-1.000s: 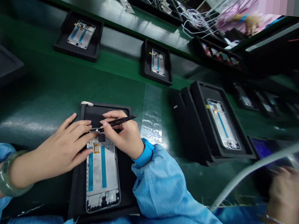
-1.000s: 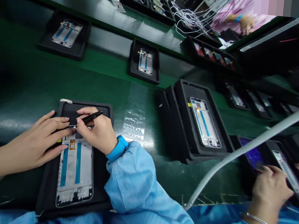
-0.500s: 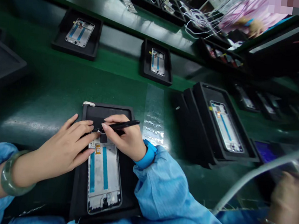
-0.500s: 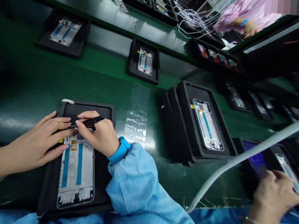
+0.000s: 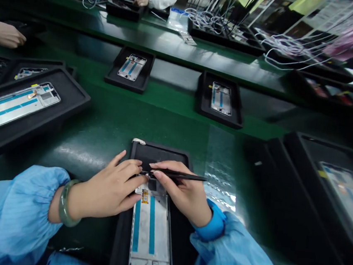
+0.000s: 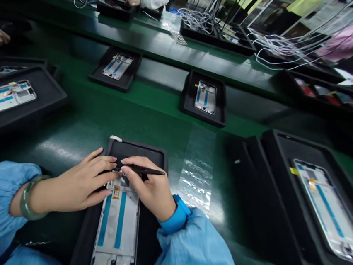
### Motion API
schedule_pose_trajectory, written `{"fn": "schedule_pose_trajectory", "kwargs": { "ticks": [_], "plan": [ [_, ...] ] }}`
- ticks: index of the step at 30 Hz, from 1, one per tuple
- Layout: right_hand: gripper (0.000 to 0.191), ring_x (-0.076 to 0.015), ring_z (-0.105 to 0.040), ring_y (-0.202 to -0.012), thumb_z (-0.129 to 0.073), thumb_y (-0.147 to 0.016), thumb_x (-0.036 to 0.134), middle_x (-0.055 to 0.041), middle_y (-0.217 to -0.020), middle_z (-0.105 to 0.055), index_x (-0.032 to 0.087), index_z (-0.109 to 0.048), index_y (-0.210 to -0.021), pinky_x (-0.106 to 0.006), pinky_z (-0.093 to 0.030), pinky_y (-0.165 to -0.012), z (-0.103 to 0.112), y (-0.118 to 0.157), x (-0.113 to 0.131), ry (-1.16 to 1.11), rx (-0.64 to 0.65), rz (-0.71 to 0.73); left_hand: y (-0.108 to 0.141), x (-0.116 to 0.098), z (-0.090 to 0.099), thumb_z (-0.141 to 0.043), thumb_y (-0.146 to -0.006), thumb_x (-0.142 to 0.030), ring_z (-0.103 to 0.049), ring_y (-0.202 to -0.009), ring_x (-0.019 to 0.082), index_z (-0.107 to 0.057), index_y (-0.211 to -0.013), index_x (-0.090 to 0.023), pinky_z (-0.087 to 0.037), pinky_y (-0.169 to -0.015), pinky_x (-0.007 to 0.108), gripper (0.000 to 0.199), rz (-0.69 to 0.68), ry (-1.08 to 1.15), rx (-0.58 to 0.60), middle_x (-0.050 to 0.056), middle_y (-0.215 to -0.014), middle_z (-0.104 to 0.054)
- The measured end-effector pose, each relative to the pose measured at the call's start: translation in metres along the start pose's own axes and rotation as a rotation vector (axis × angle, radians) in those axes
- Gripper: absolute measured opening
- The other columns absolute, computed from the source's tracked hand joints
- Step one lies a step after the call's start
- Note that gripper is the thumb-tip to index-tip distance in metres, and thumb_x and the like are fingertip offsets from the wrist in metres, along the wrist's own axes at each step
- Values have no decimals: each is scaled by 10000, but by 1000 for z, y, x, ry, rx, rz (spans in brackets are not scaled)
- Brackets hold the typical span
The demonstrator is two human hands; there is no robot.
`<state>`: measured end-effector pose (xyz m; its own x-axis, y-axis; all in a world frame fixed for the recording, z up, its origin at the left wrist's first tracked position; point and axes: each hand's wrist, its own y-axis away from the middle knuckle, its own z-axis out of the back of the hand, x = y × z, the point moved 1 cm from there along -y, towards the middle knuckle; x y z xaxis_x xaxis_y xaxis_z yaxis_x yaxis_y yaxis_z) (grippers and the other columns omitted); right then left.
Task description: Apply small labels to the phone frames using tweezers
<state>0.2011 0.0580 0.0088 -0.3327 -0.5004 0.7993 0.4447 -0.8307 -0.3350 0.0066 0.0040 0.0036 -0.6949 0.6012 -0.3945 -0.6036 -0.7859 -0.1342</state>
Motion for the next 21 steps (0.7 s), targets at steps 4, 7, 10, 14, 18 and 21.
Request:
{"fn": "schedule_pose_trajectory", "kwargs": {
  "ticks": [4, 7, 10, 14, 18, 21],
  "plan": [
    [106, -118, -677, -841, -640, -831, 196, -6, -886, -706, 226, -647, -933, -217, -554, -770, 2, 0, 0, -41, -83, -66, -1, -3, 1, -411, -928, -297, -415, -1282, 239, -440, -1278, -206, -281, -1103, 567, 363, -13, -7, 4, 87, -1219, -556],
    [100, -129, -695, -800, -646, -828, 240, -18, -892, -706, 224, -634, -926, -225, -578, -719, 4, 1, -2, -137, -161, -182, 1, -4, 14, -429, -927, -331, -400, -1296, 236, -405, -1308, -169, -301, -1105, 525, 415, -21, -104, -40, 107, -1286, -526],
    [127, -151, -709, -765, -657, -818, 298, -32, -872, -714, 215, -627, -909, -249, -603, -689, 3, 1, -3, -262, -207, -300, 17, 7, 43, -456, -915, -343, -389, -1297, 275, -470, -1236, -140, -279, -1103, 526, 381, 103, -399, -181, 137, -1297, -514],
    [157, -150, -709, -716, -678, -795, 338, -28, -851, -707, 205, -635, -866, -252, -614, -658, 1, 0, -2, -366, -205, -352, 61, 44, 85, -424, -902, -410, -526, -1032, 358, -534, -1132, -119, -440, -837, 514, 387, 638, -819, -174, 183, -1095, -554],
    [192, -129, -701, -644, -686, -786, 355, -31, -861, -704, 192, -632, -871, -238, -601, -631, -1, 0, 1, -401, -186, -391, 94, 70, 100, -270, -940, -404, -522, -845, 309, -557, -1060, -133, -428, -689, 399, 412, 812, -903, -112, 134, -893, -523],
    [230, -130, -694, -623, -692, -775, 379, -45, -852, -708, 180, -624, -867, -239, -585, -612, 1, 0, 4, -392, -192, -412, 98, 74, 98, -262, -936, -367, -513, -877, 305, -560, -1048, -139, -411, -726, 391, 392, 745, -873, -115, 129, -893, -514]
  ]
}}
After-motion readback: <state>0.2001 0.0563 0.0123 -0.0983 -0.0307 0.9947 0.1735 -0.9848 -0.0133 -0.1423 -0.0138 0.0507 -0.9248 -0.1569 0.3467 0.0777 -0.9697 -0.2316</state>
